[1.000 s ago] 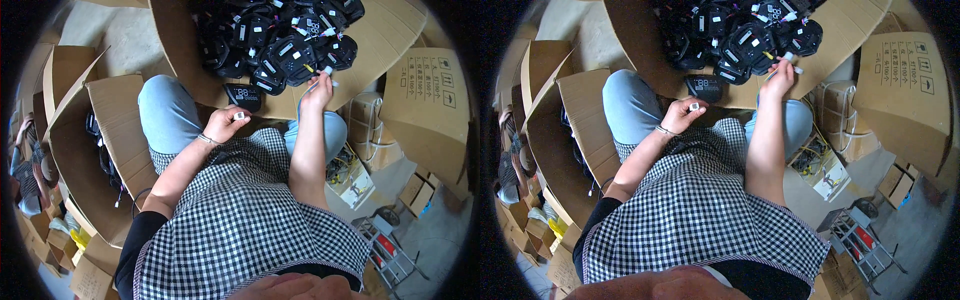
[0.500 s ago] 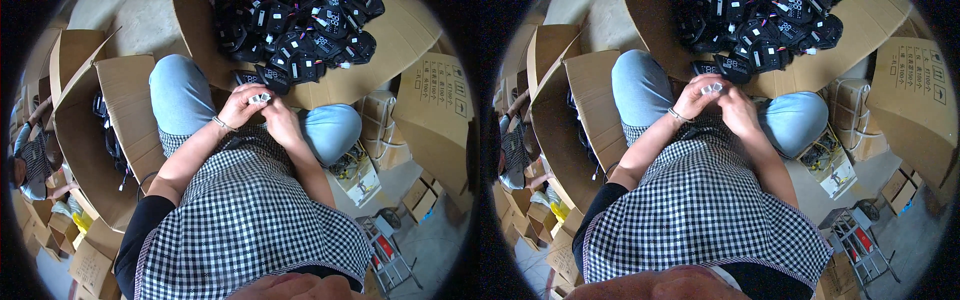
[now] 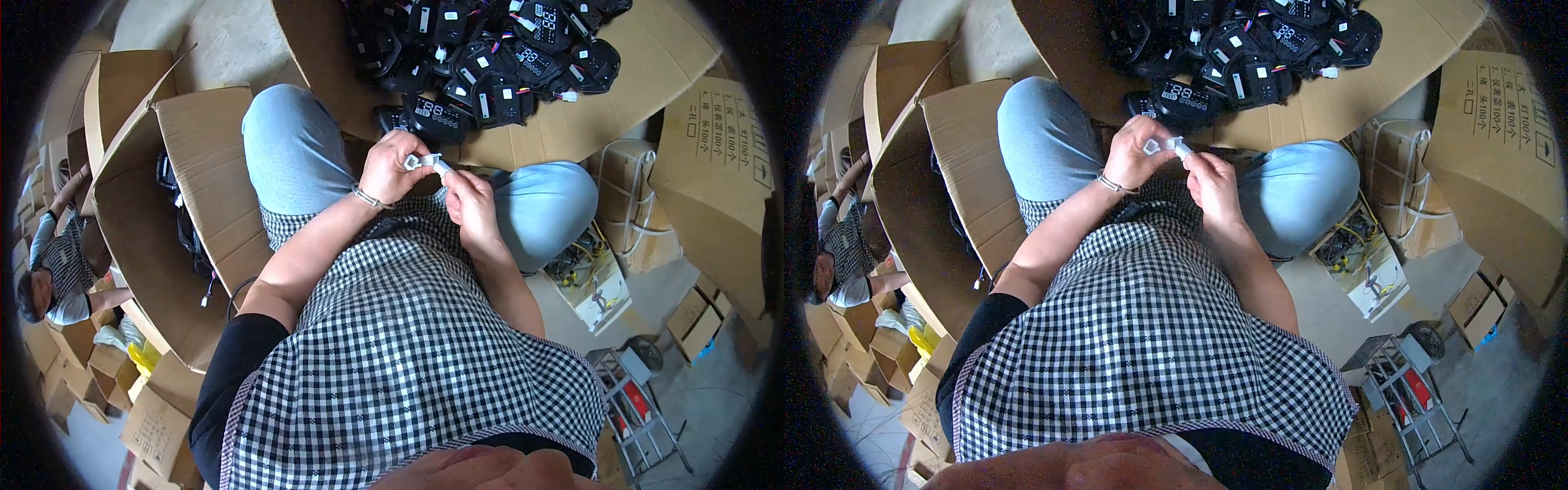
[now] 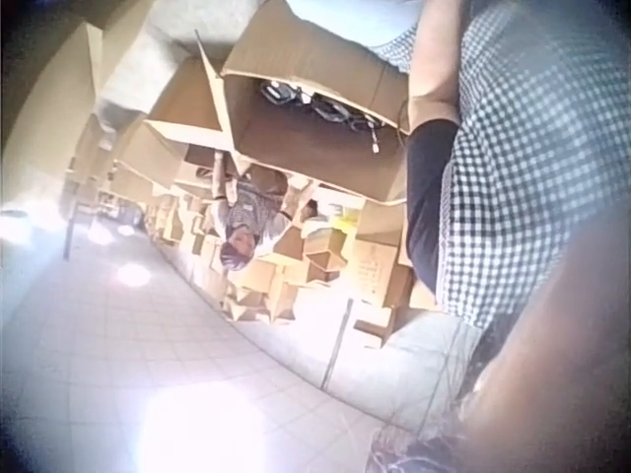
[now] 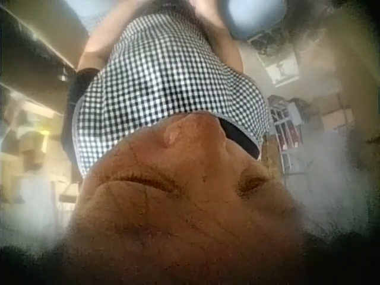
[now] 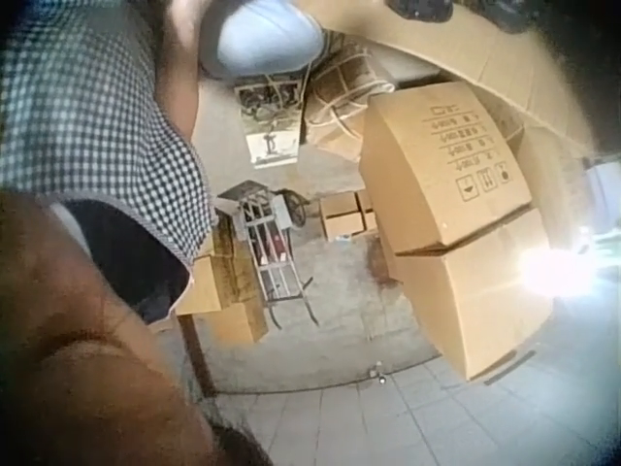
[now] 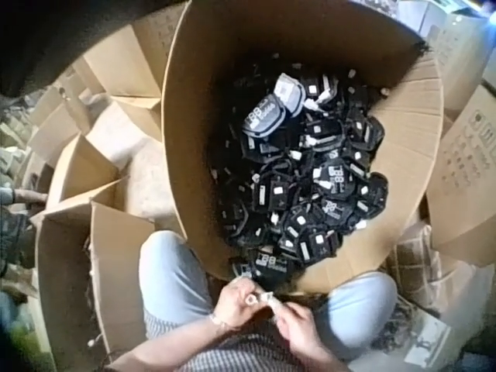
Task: Sorting and inspecting electronic display modules by checking their wiring and connectors.
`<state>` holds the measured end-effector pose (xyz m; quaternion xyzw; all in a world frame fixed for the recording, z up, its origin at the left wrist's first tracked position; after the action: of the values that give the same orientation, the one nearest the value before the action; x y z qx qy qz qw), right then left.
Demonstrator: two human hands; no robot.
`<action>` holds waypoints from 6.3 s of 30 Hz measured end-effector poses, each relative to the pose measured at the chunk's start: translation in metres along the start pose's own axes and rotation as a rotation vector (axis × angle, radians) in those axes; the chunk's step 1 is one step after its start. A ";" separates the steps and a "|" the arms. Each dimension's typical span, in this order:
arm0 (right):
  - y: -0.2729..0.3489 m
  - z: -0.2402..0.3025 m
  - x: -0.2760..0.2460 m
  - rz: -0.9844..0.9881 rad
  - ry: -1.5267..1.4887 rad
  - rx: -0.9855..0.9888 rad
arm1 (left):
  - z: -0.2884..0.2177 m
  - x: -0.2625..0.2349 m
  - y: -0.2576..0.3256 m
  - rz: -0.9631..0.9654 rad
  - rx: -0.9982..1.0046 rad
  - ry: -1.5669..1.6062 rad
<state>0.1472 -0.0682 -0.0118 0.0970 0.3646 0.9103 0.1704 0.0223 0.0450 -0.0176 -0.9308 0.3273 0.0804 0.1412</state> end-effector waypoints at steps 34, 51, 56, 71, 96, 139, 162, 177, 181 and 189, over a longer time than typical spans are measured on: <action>-0.155 0.074 -0.139 -0.386 -0.092 0.053 | 0.003 0.015 0.004 0.308 -0.149 0.010; -0.011 0.008 0.024 -0.270 1.200 -0.746 | -0.015 0.001 -0.007 0.047 -0.068 0.288; -0.033 0.024 0.001 -0.483 1.026 -0.805 | -0.002 -0.001 -0.003 -0.104 -0.153 0.432; -0.027 -0.012 0.010 -0.335 1.068 -0.801 | -0.020 0.014 -0.002 0.333 0.076 0.291; 0.014 -0.012 -0.004 -0.475 0.720 -0.438 | -0.019 0.017 0.009 0.186 0.281 -0.319; -0.005 0.049 0.009 -0.177 1.319 -0.951 | -0.005 0.001 -0.003 0.012 -0.207 0.540; 0.031 0.084 -0.014 -0.430 1.752 -1.036 | -0.010 0.007 -0.005 0.156 -0.157 0.217; 0.046 0.047 0.009 -0.571 1.900 -0.712 | -0.012 0.018 0.001 0.415 0.077 -0.160; 0.033 0.042 -0.004 -0.319 1.924 -0.772 | -0.013 0.016 0.006 0.405 0.111 -0.214; 0.022 0.095 -0.026 -0.223 1.617 -0.787 | -0.009 -0.004 -0.015 0.366 -0.315 0.359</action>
<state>0.1944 -0.0328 0.0701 -0.6729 0.0430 0.7379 -0.0295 0.0294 0.0558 -0.0048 -0.8662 0.4929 -0.0117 -0.0817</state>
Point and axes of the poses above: each hand's wrist, its own y-axis away from the middle knuckle, its own x-axis out of the palm, z = x × y, the point moved 4 cm from there along -y, towards the middle knuckle, and after that the axes turned 15 degrees about y, right-handed, at the moved point
